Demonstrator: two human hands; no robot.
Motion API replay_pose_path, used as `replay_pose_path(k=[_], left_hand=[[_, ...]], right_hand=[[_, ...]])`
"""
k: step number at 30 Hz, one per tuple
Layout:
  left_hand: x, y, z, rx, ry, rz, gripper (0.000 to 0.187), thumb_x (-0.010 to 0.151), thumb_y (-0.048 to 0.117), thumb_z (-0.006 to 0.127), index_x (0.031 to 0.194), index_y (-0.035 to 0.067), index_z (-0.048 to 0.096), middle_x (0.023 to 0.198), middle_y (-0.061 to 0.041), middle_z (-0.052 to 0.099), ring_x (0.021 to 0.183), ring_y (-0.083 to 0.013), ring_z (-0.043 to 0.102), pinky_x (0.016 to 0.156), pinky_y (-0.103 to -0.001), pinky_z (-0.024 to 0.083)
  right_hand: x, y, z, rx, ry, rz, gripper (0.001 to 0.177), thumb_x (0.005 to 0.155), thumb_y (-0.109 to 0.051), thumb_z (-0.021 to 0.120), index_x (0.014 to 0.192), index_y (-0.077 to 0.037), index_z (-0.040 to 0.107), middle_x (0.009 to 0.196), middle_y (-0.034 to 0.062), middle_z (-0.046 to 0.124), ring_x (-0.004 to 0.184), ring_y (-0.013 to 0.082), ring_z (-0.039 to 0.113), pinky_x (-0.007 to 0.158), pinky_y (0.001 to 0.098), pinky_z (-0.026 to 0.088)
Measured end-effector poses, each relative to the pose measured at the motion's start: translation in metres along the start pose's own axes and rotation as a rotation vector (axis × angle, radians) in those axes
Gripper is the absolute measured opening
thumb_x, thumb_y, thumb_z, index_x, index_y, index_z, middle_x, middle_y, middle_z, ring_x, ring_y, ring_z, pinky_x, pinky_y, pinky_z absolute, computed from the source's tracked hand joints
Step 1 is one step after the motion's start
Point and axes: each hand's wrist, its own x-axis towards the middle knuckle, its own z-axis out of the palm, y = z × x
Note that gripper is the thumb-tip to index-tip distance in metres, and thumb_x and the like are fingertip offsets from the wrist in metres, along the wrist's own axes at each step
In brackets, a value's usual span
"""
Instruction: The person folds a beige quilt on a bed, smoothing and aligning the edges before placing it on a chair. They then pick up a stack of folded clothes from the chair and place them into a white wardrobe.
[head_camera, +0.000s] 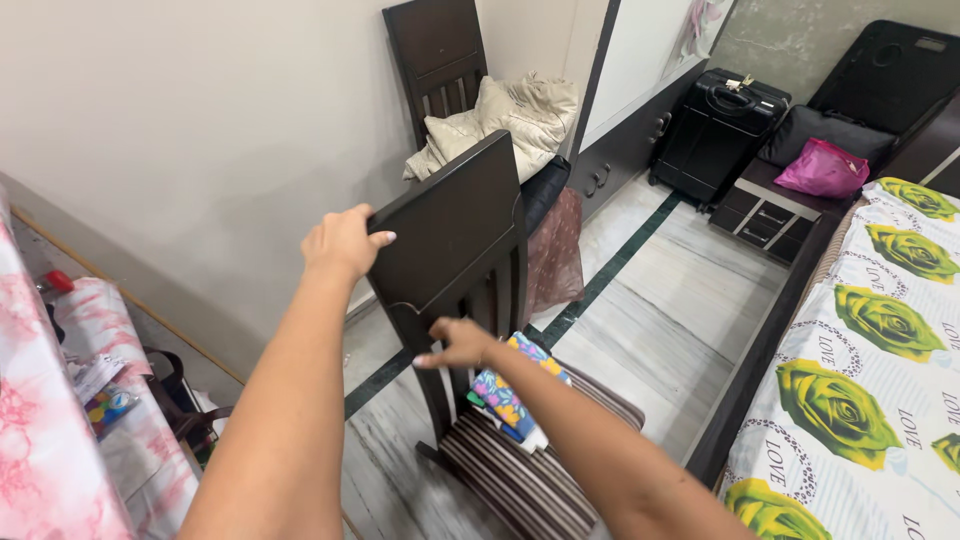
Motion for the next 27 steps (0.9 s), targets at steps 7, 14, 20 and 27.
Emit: replay_pose_path(k=[7,14,20,27], left_hand=[[0.011,-0.023,0.022,-0.252,0.191,-0.175,0.056,0.082,0.048,0.082,0.123,0.014,0.064,0.121,-0.008,0.071,0.114,-0.0315,0.066,0.091,-0.05,0.052],[0.003,-0.018,0.022,-0.299,0.217,-0.184,0.056,0.082,0.049,0.08,0.126,0.019,0.064,0.121,-0.008,0.069,0.115,-0.0322,0.064,0.091,-0.05,0.052],[0.011,-0.015,0.022,-0.362,0.183,-0.264,0.049,0.088,0.045,0.076,0.127,0.02,0.061,0.124,-0.008,0.069,0.116,-0.0325,0.064,0.093,-0.05,0.052],[0.054,-0.025,0.028,-0.432,0.215,-0.276,0.053,0.093,0.041,0.071,0.135,0.018,0.051,0.128,-0.01,0.066,0.117,-0.035,0.063,0.095,-0.051,0.05]], right_hand=[[0.027,0.02,-0.122,0.025,0.632,0.12,0.066,0.076,-0.045,0.086,0.12,-0.002,0.062,0.113,0.0169,0.072,0.108,0.0289,0.071,0.097,0.0388,0.055],[0.051,0.033,-0.163,0.048,0.63,0.185,0.101,0.075,-0.044,0.086,0.149,0.0,0.034,0.141,0.0315,0.048,0.13,0.0411,0.053,0.109,0.0422,0.044],[0.089,0.01,-0.18,0.132,0.681,0.194,0.124,0.076,-0.051,0.086,0.162,-0.002,0.012,0.15,0.032,0.039,0.139,0.0412,0.045,0.114,0.0412,0.039],[0.134,0.023,-0.219,0.173,0.63,0.184,0.132,0.067,-0.055,0.091,0.158,0.0,0.013,0.151,0.0282,0.038,0.141,0.0362,0.041,0.114,0.0392,0.036]])
